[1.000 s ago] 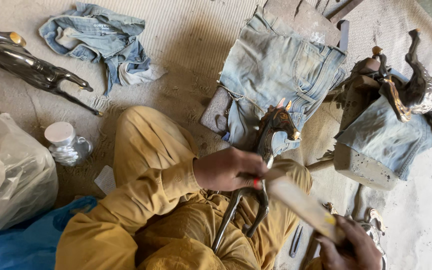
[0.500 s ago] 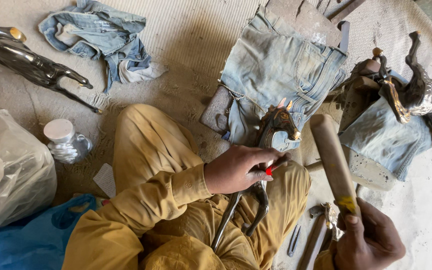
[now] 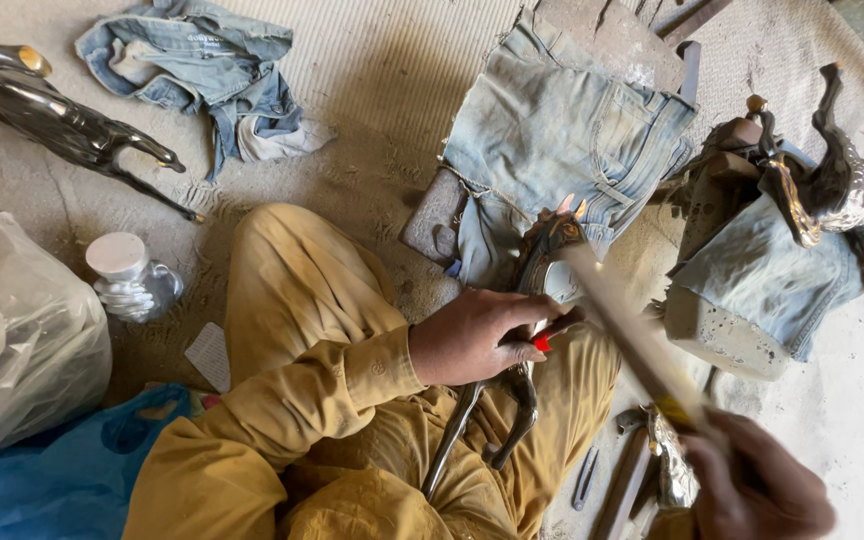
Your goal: The person sits on the floor and uses a wooden mallet to tap a metal horse sculpture, focusing on the head and neck area. They repeatedly reposition the sculpture and continue tapping specific spots with the mallet.
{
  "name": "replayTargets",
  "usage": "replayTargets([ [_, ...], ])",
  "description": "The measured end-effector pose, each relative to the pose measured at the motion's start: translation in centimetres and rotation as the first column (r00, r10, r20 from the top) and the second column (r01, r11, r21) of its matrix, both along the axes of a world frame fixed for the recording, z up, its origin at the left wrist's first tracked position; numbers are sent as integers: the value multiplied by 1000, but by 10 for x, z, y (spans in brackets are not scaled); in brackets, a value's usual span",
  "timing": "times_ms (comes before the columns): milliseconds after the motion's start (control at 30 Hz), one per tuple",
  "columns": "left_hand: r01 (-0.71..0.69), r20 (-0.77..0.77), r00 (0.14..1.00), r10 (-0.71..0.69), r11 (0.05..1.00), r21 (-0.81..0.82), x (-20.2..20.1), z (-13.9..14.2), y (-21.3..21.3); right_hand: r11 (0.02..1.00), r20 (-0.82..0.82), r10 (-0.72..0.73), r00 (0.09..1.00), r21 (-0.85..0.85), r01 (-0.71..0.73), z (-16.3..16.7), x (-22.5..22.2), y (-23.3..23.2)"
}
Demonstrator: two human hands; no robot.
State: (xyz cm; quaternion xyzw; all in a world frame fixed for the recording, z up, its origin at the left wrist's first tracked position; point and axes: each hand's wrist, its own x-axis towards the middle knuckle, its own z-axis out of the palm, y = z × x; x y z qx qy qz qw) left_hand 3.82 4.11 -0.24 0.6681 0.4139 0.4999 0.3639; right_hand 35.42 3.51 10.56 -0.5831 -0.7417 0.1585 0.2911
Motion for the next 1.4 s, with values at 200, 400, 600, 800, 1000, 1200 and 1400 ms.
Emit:
replayTargets([
  [200, 28, 35, 999, -29, 999, 43, 0, -6, 0, 906, -13, 51, 999, -421, -52, 19, 14, 28],
  [400, 18, 43, 999, -18, 1000, 6, 0, -9, 1, 999, -95, 4, 995, -32, -7, -18, 20, 2],
  [600, 29, 61, 998, -30, 1000, 5, -2, -8, -1, 999, -37, -20, 999, -39, 19, -8, 12, -5],
  [800, 58, 35, 998, -58, 998, 13, -2, -11, 0, 982, 65, 93, 993, -169, -81, 14, 4, 15],
  [1000, 47, 63, 997, -49, 998, 37, -2, -14, -1, 968, 27, 102, 994, -233, -93, 12, 22, 20],
  [1200, 52, 61, 997, -50, 998, -29, -3, -13, 0, 989, 80, 35, 996, -146, -23, -15, 41, 18],
  [1400, 57, 46, 997, -57, 998, 14, -5, -11, -2, 940, 55, 115, 992, -328, -91, -8, 62, 29],
])
